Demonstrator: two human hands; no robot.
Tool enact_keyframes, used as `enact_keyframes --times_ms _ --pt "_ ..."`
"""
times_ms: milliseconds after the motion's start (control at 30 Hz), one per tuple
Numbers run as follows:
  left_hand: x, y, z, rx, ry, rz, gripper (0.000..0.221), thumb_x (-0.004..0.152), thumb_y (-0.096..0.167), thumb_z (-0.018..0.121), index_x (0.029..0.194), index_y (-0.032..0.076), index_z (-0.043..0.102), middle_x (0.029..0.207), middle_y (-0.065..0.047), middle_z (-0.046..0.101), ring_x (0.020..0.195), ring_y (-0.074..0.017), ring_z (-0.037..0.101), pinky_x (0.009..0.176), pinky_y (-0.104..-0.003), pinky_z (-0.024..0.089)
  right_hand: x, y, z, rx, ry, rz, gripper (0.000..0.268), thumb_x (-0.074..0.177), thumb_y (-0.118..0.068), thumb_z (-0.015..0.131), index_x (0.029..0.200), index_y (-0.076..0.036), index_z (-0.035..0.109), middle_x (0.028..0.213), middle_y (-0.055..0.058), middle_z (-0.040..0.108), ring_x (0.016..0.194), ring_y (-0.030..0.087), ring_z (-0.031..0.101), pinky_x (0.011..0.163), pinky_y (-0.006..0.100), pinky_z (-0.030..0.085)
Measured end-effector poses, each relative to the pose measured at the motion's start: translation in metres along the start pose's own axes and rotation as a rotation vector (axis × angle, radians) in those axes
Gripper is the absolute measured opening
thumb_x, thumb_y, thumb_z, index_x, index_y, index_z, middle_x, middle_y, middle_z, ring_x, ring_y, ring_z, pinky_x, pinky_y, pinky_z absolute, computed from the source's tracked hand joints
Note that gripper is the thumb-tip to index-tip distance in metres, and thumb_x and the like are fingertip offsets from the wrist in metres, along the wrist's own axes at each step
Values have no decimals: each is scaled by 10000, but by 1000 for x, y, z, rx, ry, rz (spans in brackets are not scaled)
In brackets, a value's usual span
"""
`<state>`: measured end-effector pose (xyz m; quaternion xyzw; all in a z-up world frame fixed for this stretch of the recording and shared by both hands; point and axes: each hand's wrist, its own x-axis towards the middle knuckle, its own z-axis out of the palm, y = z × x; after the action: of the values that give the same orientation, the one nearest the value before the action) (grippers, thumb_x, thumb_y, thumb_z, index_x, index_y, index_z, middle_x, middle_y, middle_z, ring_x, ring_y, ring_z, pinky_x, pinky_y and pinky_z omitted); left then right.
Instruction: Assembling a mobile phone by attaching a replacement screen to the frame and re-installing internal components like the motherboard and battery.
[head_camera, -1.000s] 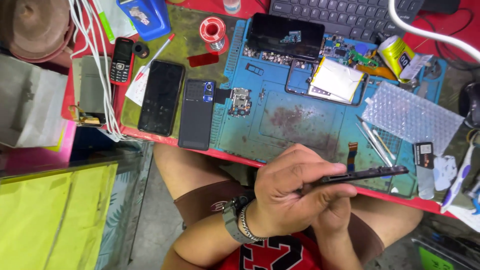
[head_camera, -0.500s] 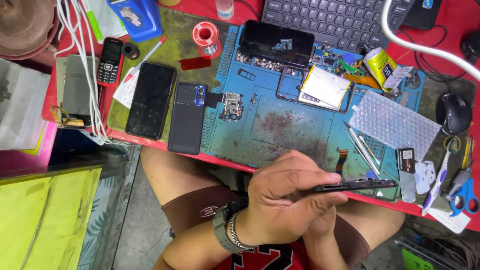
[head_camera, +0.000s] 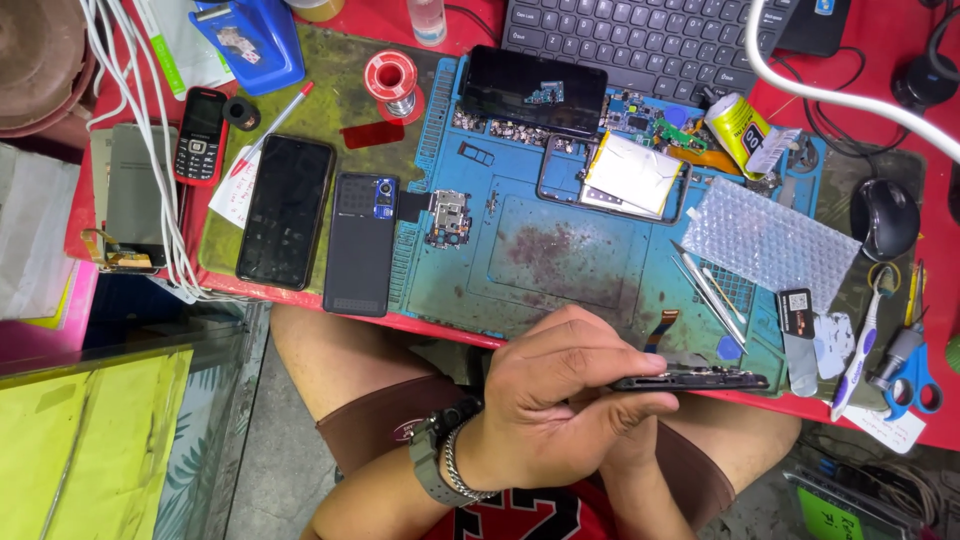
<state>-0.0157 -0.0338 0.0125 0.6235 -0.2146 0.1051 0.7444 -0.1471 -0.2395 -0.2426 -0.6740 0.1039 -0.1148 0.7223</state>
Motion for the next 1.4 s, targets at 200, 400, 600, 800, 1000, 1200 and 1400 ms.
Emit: enact_keyframes --times_ms 200,400,600,800,1000,1200,1400 --pt "19 4 -19 54 -79 -223 153 919 201 767 1009 79 750 932 -78 766 803 -170 698 783 -292 561 10 -64 26 -23 40 19 643 714 -516 867 1022 16 680 935 104 744 904 165 713 842 249 559" --pt "18 -25 -29 59 69 -456 151 912 194 760 937 46 756 857 -53 736 786 -126 668 725 -254 550 19 -136 62 -74 85 89 404 808 -225 823 1108 17 700 1027 93 743 947 146 683 874 266 571" --pt "11 -37 -33 5 121 -578 164 889 203 790 945 52 764 759 2 697 622 -65 554 560 -216 477 22 -138 71 -88 129 171 209 841 -96 794 1014 5 735 939 78 758 861 126 687 825 246 575" --pt "8 -40 -33 -46 98 -569 176 851 143 828 981 46 759 849 -12 734 763 -71 643 711 -209 560 16 -129 70 18 157 195 243 832 -65 793 1047 23 720 936 92 748 838 135 691 799 248 584" --pt "8 -37 -33 -8 92 -556 173 871 163 809 987 43 762 873 -26 751 772 -80 650 701 -217 557 14 -129 68 33 140 193 255 816 -61 800 1046 14 721 965 112 762 861 158 722 835 256 608" --pt "7 -35 -34 -30 74 -554 165 881 160 800 991 46 756 880 -26 745 791 -85 651 730 -224 562 19 -133 71 178 51 183 378 812 -59 790 1159 38 672 1065 139 751 952 191 730 894 290 613" --pt "3 -34 -35 -81 -2 -564 154 902 202 785 969 70 741 860 12 710 782 -68 610 723 -218 525 44 -166 80 69 -82 57 377 811 -98 798 1146 -10 649 1142 112 653 1091 209 644 988 305 541"
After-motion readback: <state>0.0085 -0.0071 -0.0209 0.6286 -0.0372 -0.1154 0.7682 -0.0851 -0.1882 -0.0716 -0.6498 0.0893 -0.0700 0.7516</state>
